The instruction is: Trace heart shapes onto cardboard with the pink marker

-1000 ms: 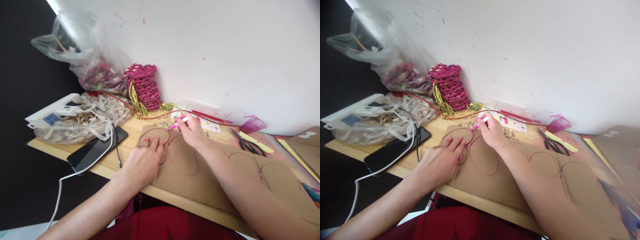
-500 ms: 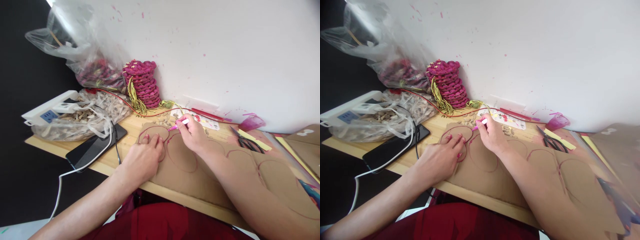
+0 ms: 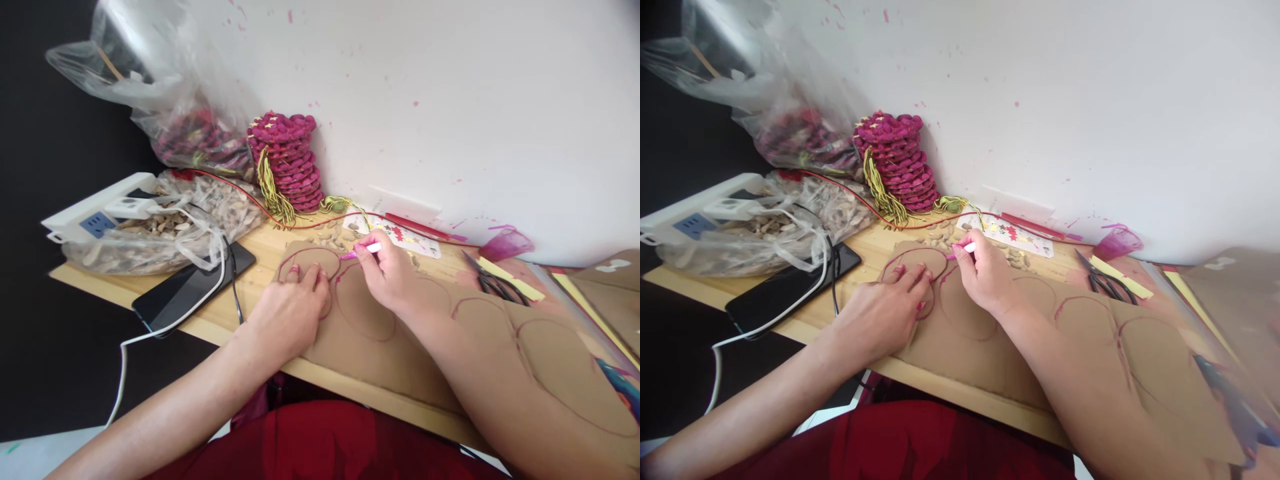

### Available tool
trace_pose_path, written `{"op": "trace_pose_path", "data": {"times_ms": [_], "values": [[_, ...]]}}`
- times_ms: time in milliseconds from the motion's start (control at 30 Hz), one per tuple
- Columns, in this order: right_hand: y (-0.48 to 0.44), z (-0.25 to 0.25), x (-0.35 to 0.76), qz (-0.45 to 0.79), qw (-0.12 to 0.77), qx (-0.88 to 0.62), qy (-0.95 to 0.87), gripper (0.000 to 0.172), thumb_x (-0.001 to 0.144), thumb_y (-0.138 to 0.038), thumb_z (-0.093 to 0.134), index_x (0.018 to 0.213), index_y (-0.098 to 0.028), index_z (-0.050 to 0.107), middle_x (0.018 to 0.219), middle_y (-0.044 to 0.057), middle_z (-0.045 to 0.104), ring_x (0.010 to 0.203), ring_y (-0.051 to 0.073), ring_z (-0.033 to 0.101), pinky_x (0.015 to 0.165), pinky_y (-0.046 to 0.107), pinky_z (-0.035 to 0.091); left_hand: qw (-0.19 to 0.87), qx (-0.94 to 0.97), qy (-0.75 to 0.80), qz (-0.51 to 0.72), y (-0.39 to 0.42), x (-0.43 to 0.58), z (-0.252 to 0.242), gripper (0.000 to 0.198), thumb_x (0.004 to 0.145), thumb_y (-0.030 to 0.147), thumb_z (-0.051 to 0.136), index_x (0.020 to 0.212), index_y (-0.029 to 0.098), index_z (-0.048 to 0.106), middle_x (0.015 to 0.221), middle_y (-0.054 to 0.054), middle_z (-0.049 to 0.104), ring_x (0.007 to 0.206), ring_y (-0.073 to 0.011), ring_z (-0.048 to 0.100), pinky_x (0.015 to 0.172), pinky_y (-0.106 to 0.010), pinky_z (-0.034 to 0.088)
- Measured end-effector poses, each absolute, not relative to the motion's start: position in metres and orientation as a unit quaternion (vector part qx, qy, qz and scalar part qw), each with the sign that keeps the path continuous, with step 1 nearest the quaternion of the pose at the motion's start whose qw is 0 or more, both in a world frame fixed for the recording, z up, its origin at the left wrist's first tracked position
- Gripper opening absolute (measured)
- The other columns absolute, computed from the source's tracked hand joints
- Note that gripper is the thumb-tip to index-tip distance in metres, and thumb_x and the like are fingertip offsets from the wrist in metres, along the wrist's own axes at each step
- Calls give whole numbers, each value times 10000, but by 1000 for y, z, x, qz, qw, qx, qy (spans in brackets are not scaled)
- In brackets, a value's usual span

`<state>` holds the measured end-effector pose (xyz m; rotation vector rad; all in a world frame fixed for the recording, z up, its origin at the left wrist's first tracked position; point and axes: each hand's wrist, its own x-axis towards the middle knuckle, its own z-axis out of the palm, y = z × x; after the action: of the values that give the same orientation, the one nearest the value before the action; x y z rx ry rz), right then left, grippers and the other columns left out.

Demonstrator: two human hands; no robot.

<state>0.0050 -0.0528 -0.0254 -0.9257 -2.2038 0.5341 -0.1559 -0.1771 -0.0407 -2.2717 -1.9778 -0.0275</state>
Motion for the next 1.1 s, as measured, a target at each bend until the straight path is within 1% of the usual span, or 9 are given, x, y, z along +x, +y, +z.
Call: {"op": "trace_pose_path", "data": {"times_ms": [133,267,367,467,600,733,867,1100], "values": [[-63,-28,9,180,348,-347,-852,168,997,-362,510,875,-247,508,592,-36,545,520,152,489,569,296,353,61,-755,-653,-6,-178,-156,-40,528,925,190,490,1447,112,497,1340,-172,598,1193,-358,595,731,-401,604],[-73,-33,10,169,343,-331,-862,141,1000,-343,500,905,-240,518,729,5,633,619,165,563,608,299,394,68,-756,-650,-20,-178,-154,-40,500,931,186,483,1421,95,515,1279,-175,620,1183,-354,594,757,-424,596],[-79,-35,10,176,342,-308,-870,122,1001,-324,495,919,-237,522,789,18,656,675,169,594,634,302,418,76,-754,-651,-29,-178,-154,-40,481,928,178,484,1398,86,529,1248,-177,629,1180,-349,591,764,-420,587],[-80,-34,12,191,336,-312,-868,126,1003,-329,491,918,-241,522,768,11,651,655,166,589,618,303,413,71,-750,-657,-24,-179,-154,-41,490,932,186,485,1412,99,517,1277,-179,619,1198,-349,583,728,-394,585],[-77,-33,13,198,343,-342,-852,149,1006,-357,492,913,-244,521,729,2,641,623,163,577,596,305,399,68,-748,-660,-27,-179,-154,-42,493,927,177,491,1416,116,521,1327,-173,603,1231,-348,566,765,-391,591],[-80,-34,10,184,341,-315,-866,126,1001,-328,491,916,-240,523,780,15,659,669,166,594,630,307,425,70,-750,-657,-23,-178,-153,-41,497,937,179,474,1426,97,511,1309,-175,613,1212,-355,576,744,-412,598],[-87,-35,9,178,346,-293,-873,113,1004,-310,483,927,-238,522,823,28,666,711,169,606,659,309,444,76,-750,-656,-24,-178,-152,-40,496,934,194,491,1417,86,517,1290,-169,623,1204,-359,576,774,-424,592],[-92,-38,10,212,329,-302,-869,114,1009,-332,495,953,-243,539,798,11,652,658,153,578,616,292,431,79,-748,-659,-26,-180,-154,-43,480,954,221,474,1420,116,516,1328,-171,607,1244,-354,549,784,-406,580]]}}
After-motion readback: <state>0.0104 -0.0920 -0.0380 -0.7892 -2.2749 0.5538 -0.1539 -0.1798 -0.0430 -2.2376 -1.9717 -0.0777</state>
